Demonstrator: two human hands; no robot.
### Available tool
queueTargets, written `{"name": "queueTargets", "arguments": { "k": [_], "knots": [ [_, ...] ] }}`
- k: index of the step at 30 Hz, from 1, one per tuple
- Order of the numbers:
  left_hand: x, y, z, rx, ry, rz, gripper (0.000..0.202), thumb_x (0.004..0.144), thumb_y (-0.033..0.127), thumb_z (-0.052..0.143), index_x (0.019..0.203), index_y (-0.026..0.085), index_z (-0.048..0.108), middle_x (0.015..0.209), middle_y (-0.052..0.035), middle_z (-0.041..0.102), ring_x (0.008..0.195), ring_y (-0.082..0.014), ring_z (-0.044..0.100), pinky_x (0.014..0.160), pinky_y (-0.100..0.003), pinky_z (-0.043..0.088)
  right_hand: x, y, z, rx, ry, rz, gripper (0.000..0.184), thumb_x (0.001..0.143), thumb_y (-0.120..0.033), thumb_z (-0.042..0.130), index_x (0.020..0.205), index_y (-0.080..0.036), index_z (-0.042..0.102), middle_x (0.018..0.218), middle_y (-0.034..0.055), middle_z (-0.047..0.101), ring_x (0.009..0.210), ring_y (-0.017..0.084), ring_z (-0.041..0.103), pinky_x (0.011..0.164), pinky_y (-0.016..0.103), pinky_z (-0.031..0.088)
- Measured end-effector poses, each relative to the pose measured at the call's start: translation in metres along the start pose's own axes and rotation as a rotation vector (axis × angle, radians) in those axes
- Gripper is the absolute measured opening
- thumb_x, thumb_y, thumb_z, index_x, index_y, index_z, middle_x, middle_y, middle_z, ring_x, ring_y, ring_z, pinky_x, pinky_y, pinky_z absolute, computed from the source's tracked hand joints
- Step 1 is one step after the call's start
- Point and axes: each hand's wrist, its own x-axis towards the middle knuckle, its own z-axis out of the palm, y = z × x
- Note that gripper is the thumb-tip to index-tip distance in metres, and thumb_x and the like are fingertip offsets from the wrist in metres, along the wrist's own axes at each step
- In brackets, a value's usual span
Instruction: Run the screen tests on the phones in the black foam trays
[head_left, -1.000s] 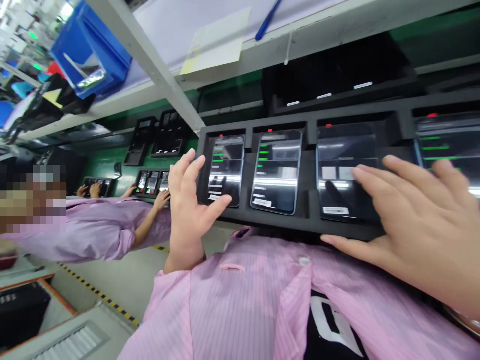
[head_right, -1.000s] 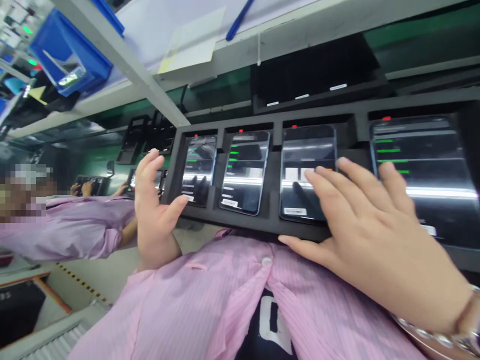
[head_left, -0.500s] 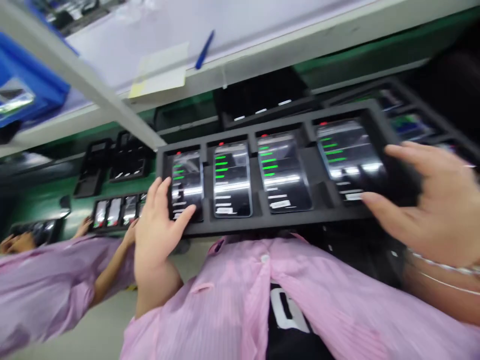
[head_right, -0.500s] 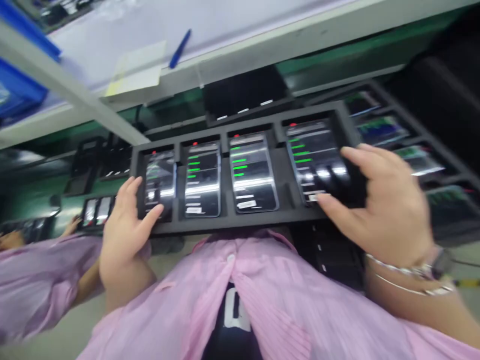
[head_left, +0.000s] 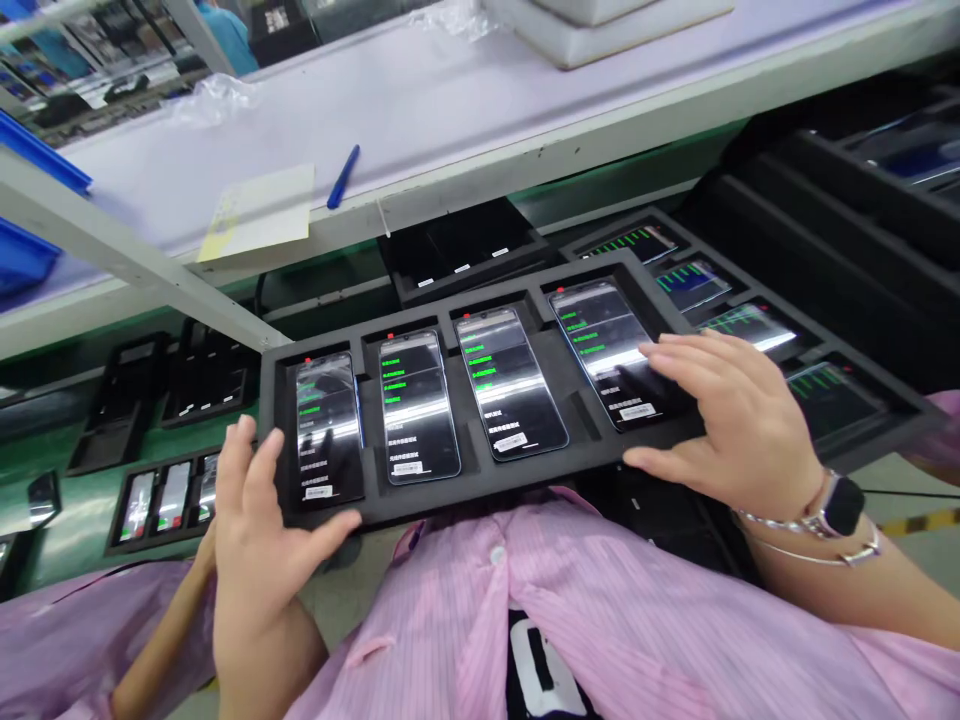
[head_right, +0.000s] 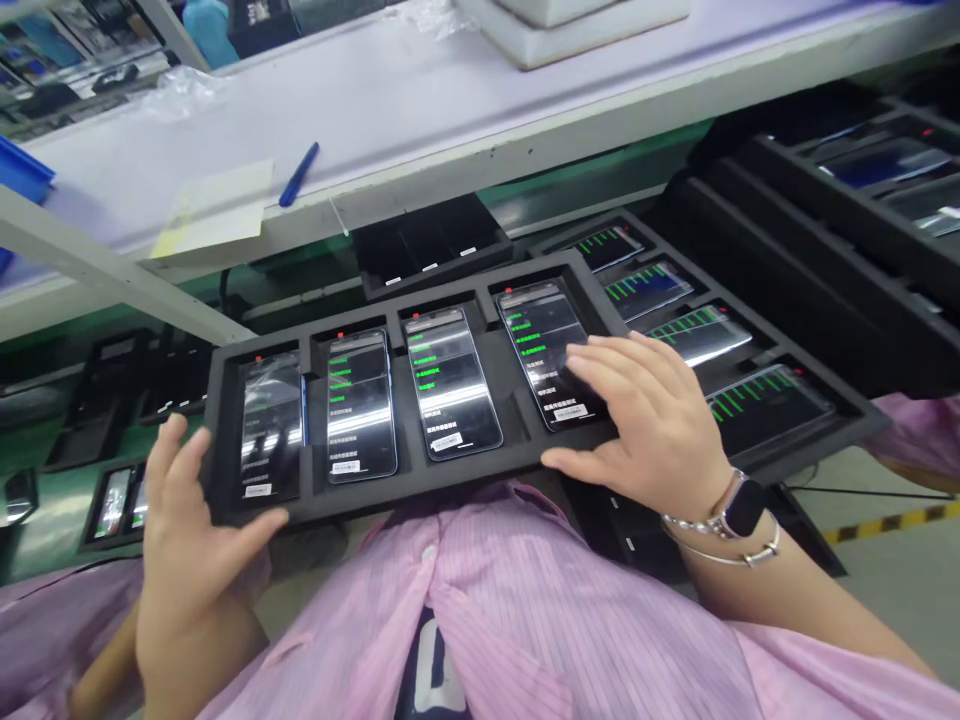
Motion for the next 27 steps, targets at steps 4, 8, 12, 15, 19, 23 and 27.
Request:
{"name": "queueTargets", "arguments": {
  "k": [4,8,12,15,19,23,27],
  "knots": [
    [-0.0065,-0.0039,-0.0030,0.021,-0.006,0.235,0.076,0.081,0.050,0.090,0.148,0.036,0.056,0.150,-0.0121,0.066,0.136,-0.0396,0.067,0.126,-0.070,0.040,-0.0069,-0.0031,-0.0010,-0.082,-0.002,-0.052,0.070,0.097,-0.071,0.069,0.136,-0.014,0.062,0.120,0.0202,0.072,0.108,0.035,0.072,0.110,0.055,0.056],
    [-0.0033,-0.0041,-0.0030,0.016,-0.062,0.274,0.047,0.083,0.053,0.086,0.123,0.031,0.073,0.122,-0.0065,0.081,0.104,-0.0316,0.080,0.121,-0.060,0.046,-0.0070,-0.0002,0.0008,-0.104,-0.044,-0.112,0.042,0.103,-0.060,0.066,0.109,-0.018,0.068,0.102,0.0093,0.076,0.089,0.026,0.072,0.110,0.049,0.052],
    [-0.0010,-0.0031,-0.0017,0.007,-0.018,0.286,0.046,0.082,0.055,0.087,0.119,0.030,0.075,0.117,-0.0058,0.083,0.100,-0.0303,0.081,0.115,-0.055,0.051,-0.0036,0.0022,0.0030,-0.089,-0.012,-0.126,0.033,0.103,-0.053,0.065,0.101,-0.020,0.070,0.095,0.0054,0.077,0.079,0.023,0.071,0.102,0.047,0.053],
    [-0.0019,-0.0041,-0.0012,0.004,-0.016,0.290,0.048,0.080,0.056,0.087,0.119,0.029,0.076,0.117,-0.0061,0.083,0.101,-0.0308,0.081,0.113,-0.054,0.053,-0.0025,0.0024,0.0024,-0.084,-0.008,-0.148,0.032,0.101,-0.051,0.069,0.100,-0.019,0.071,0.094,0.0063,0.077,0.079,0.024,0.072,0.097,0.046,0.055],
    [-0.0034,-0.0070,-0.0010,0.012,-0.033,0.262,0.048,0.081,0.059,0.086,0.119,0.032,0.076,0.119,-0.0048,0.083,0.103,-0.0313,0.081,0.113,-0.054,0.054,-0.0020,0.0013,0.0012,-0.072,-0.014,-0.133,0.034,0.101,-0.051,0.070,0.097,-0.018,0.072,0.096,0.0072,0.077,0.083,0.025,0.073,0.096,0.046,0.057],
    [-0.0031,-0.0083,-0.0004,0.008,-0.023,0.275,0.047,0.080,0.058,0.086,0.117,0.031,0.076,0.119,-0.0058,0.083,0.103,-0.0317,0.081,0.112,-0.054,0.055,-0.0027,-0.0002,0.0018,-0.056,-0.027,-0.083,0.030,0.100,-0.049,0.072,0.096,-0.019,0.074,0.097,0.0067,0.077,0.086,0.025,0.073,0.097,0.046,0.059],
    [-0.0023,-0.0083,-0.0005,0.009,-0.036,0.273,0.048,0.080,0.059,0.086,0.118,0.031,0.075,0.119,-0.0064,0.083,0.103,-0.0319,0.081,0.110,-0.055,0.056,-0.0051,0.0002,0.0021,-0.046,-0.028,-0.075,0.030,0.099,-0.048,0.072,0.098,-0.019,0.074,0.097,0.0067,0.077,0.087,0.025,0.074,0.098,0.046,0.061]
  ]
}}
